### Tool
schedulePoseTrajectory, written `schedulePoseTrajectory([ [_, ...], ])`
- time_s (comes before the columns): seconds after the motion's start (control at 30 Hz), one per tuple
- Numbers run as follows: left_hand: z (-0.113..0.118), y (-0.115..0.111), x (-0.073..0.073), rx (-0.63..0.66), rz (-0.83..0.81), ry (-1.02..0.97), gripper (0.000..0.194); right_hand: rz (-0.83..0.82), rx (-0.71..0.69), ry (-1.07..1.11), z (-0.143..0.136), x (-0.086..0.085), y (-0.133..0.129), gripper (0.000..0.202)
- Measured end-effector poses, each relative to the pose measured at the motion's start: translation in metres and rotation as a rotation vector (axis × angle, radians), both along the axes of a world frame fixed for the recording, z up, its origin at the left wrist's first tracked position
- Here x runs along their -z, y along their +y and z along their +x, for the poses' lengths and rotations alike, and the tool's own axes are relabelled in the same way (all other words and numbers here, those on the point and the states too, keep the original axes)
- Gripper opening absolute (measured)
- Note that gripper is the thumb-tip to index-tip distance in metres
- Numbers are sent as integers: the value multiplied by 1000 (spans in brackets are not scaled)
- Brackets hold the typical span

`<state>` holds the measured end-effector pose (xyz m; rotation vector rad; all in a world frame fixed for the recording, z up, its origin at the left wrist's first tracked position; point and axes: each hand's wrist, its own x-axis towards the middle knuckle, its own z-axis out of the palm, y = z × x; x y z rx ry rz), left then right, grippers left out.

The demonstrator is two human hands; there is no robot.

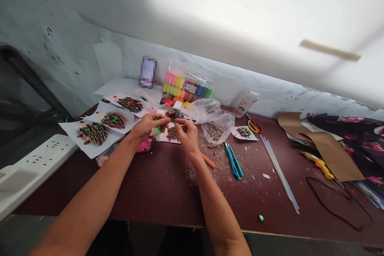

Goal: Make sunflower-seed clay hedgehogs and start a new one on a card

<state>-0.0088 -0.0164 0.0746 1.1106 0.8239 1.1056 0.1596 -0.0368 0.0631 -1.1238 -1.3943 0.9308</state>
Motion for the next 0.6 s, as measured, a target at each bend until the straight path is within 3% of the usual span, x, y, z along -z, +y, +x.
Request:
schedulePoseTrajectory([
  [0.13, 2, 0, 0, -17, -12, 16, 48, 7, -15, 10, -1, -3, -3, 30],
  [0.33, 4, -1, 3, 30, 110, 179, 50, 10, -28, -21, -4, -5, -7, 25],
  [0.6, 6, 1, 7, 50, 189, 261, 54, 178, 51, -230, -3, -2, -7, 14],
])
